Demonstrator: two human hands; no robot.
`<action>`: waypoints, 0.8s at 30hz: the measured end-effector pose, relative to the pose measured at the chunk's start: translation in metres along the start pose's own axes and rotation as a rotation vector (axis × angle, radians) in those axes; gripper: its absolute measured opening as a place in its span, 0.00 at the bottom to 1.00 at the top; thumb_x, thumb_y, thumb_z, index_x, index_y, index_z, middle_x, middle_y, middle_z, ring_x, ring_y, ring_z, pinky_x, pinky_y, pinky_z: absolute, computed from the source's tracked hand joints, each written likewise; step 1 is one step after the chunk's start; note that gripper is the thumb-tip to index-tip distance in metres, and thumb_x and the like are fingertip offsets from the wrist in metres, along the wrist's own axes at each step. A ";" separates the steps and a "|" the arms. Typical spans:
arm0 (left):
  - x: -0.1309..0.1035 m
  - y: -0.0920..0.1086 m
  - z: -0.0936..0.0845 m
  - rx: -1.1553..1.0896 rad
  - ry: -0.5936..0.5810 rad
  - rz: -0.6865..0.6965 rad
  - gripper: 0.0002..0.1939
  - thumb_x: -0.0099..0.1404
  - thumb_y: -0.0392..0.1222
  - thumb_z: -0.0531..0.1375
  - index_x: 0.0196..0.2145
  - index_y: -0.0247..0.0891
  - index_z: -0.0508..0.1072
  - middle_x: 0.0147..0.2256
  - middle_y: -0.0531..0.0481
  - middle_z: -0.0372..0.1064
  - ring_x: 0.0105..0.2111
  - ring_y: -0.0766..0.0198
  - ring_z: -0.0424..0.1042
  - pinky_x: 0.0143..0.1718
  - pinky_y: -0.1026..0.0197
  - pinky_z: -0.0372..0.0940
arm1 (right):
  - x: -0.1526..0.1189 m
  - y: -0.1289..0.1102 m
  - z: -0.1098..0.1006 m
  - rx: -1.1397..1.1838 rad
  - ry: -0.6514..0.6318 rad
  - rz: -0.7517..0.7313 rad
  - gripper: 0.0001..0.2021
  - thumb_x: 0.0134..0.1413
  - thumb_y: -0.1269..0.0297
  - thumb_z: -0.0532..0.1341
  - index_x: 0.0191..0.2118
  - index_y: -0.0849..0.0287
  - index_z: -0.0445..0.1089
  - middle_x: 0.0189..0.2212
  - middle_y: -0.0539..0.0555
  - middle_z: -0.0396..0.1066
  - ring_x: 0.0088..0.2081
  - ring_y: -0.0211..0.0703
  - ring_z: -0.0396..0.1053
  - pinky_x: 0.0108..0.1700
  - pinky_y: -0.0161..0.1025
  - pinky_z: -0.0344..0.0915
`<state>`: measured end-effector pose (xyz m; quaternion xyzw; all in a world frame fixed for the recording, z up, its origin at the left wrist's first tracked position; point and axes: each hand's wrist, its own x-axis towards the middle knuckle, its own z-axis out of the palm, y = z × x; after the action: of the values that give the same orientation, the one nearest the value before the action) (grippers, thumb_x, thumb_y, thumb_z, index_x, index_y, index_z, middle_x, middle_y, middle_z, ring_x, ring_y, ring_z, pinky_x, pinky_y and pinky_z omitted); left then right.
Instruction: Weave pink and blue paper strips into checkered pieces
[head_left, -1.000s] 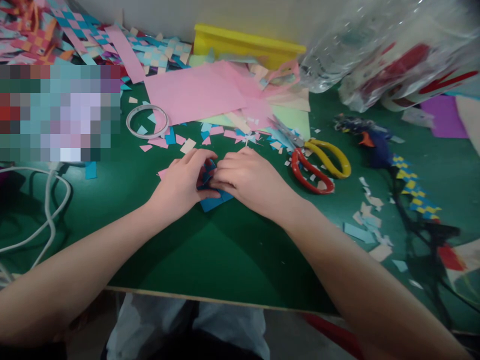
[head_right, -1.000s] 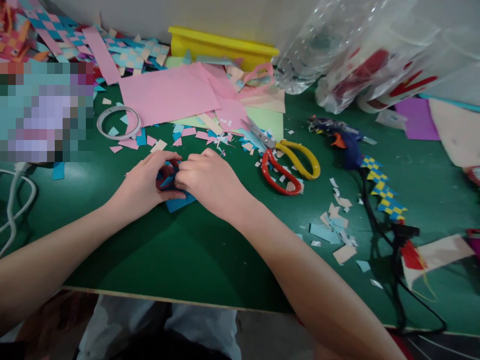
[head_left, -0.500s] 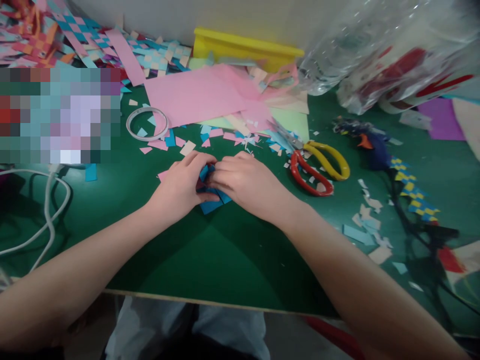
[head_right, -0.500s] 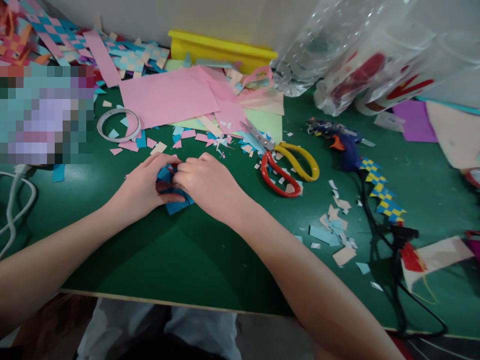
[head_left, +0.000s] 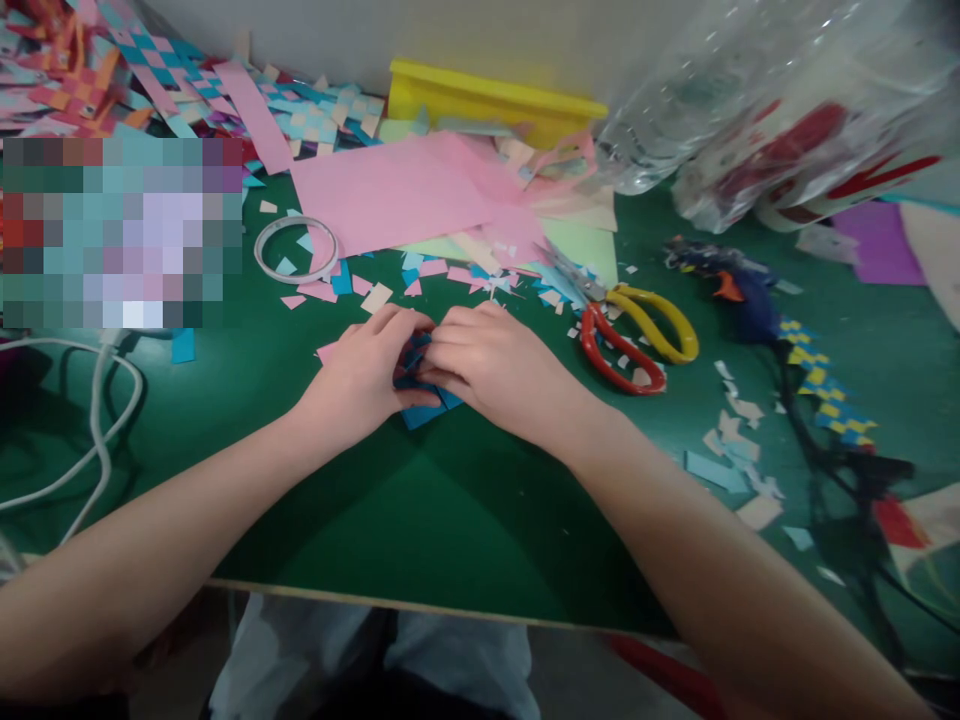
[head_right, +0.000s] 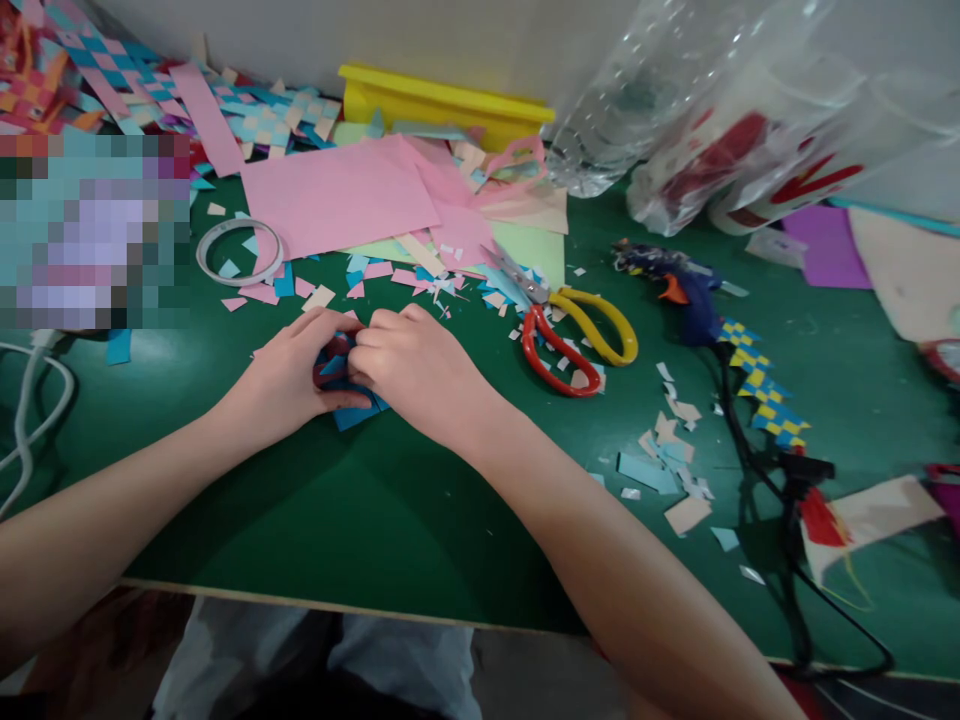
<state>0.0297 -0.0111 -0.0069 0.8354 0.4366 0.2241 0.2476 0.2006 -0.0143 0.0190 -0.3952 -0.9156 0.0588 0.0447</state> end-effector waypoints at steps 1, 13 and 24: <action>0.000 0.000 0.000 0.003 -0.005 -0.002 0.28 0.49 0.40 0.71 0.45 0.40 0.63 0.44 0.49 0.66 0.42 0.58 0.69 0.44 0.52 0.64 | 0.000 0.001 -0.001 0.016 -0.004 0.004 0.10 0.61 0.69 0.56 0.29 0.60 0.72 0.30 0.53 0.73 0.38 0.44 0.62 0.38 0.41 0.49; 0.000 0.002 -0.001 0.015 -0.002 0.001 0.28 0.49 0.39 0.71 0.45 0.40 0.63 0.45 0.48 0.66 0.43 0.57 0.69 0.44 0.52 0.63 | 0.000 -0.006 0.002 -0.020 -0.010 0.085 0.09 0.60 0.69 0.57 0.30 0.60 0.73 0.31 0.53 0.73 0.38 0.45 0.63 0.40 0.42 0.49; 0.000 -0.001 0.001 0.023 -0.003 0.035 0.28 0.49 0.40 0.71 0.46 0.39 0.63 0.47 0.47 0.66 0.46 0.55 0.68 0.47 0.50 0.62 | 0.002 -0.012 0.001 -0.016 -0.045 0.156 0.13 0.63 0.67 0.52 0.33 0.62 0.73 0.33 0.57 0.74 0.39 0.47 0.63 0.39 0.42 0.48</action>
<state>0.0298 -0.0107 -0.0087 0.8459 0.4242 0.2222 0.2349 0.1910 -0.0212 0.0195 -0.4641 -0.8834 0.0634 0.0160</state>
